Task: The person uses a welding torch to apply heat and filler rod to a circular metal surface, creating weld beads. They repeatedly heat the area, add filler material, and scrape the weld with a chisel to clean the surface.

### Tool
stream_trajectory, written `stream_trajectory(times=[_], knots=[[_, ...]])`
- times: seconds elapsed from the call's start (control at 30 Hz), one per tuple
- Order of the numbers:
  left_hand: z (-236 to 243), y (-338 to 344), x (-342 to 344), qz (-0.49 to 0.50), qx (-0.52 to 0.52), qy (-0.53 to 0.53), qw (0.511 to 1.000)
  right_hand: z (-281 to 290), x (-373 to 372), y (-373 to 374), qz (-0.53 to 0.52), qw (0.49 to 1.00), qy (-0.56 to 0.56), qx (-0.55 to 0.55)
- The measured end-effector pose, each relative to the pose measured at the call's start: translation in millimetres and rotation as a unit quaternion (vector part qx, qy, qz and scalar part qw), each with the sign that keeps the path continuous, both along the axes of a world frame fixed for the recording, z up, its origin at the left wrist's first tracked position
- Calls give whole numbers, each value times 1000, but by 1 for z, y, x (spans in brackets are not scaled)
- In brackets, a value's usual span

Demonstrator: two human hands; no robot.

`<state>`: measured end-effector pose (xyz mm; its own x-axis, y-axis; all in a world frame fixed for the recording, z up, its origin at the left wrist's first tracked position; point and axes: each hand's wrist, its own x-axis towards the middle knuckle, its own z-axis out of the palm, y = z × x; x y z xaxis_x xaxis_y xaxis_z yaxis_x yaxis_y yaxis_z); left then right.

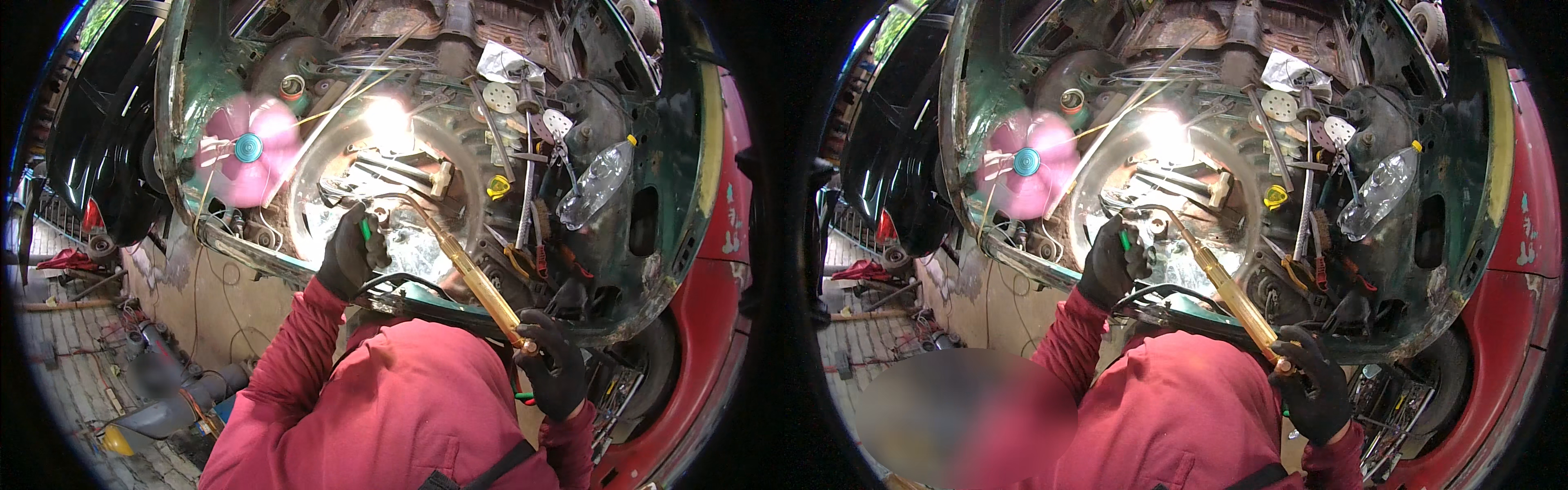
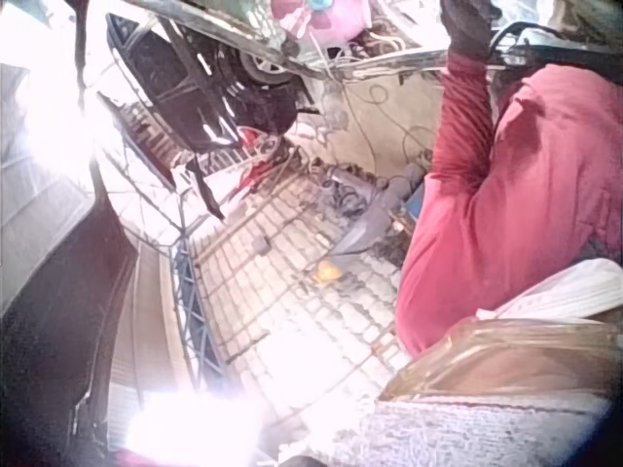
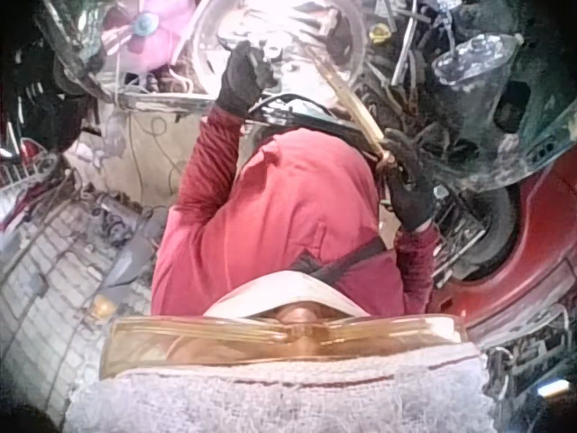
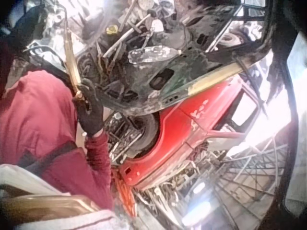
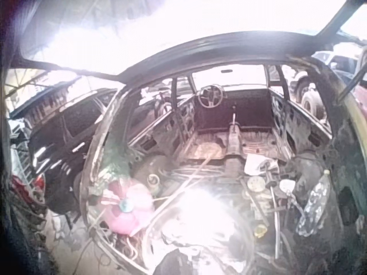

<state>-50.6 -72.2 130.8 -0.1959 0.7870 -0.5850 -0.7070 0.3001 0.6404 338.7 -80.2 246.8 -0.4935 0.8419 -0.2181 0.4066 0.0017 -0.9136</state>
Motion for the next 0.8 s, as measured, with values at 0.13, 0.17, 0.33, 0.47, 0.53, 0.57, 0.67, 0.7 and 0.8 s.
stream_trajectory(times=[0.13, 0.17, 0.33, 0.47, 0.53, 0.57, 0.67, 0.7, 0.8], knots=[[-11, 7, 2, 9, 25, -96, 995, -7, 1, 1, -4, 1000, -6, -13], [-23, 9, -2, 11, 39, -111, 993, -8, 1, 2, -1, 1000, -2, -19], [-31, 17, -1, 20, 45, -78, 996, -2, -6, 10, 6, 1000, -11, 8], [-64, -14, 16, -148, 183, 197, 952, -13, -12, 11, -12, 999, -25, 24], [-49, -6, 40, -255, 303, 364, 843, -15, -15, 16, 0, 997, -51, 49], [-41, 1, 60, -286, 367, 451, 762, -14, -16, 18, 5, 995, -76, 64], [-1, 13, 103, -368, -2, 46, 929, -29, -25, 17, -18, 996, -85, 27], [4, 20, 107, -405, -39, 45, 912, -32, -28, 16, -23, 996, -89, 14], [-20, 24, 113, -379, -33, 32, 924, -34, -44, 16, -41, 993, -105, 27]])
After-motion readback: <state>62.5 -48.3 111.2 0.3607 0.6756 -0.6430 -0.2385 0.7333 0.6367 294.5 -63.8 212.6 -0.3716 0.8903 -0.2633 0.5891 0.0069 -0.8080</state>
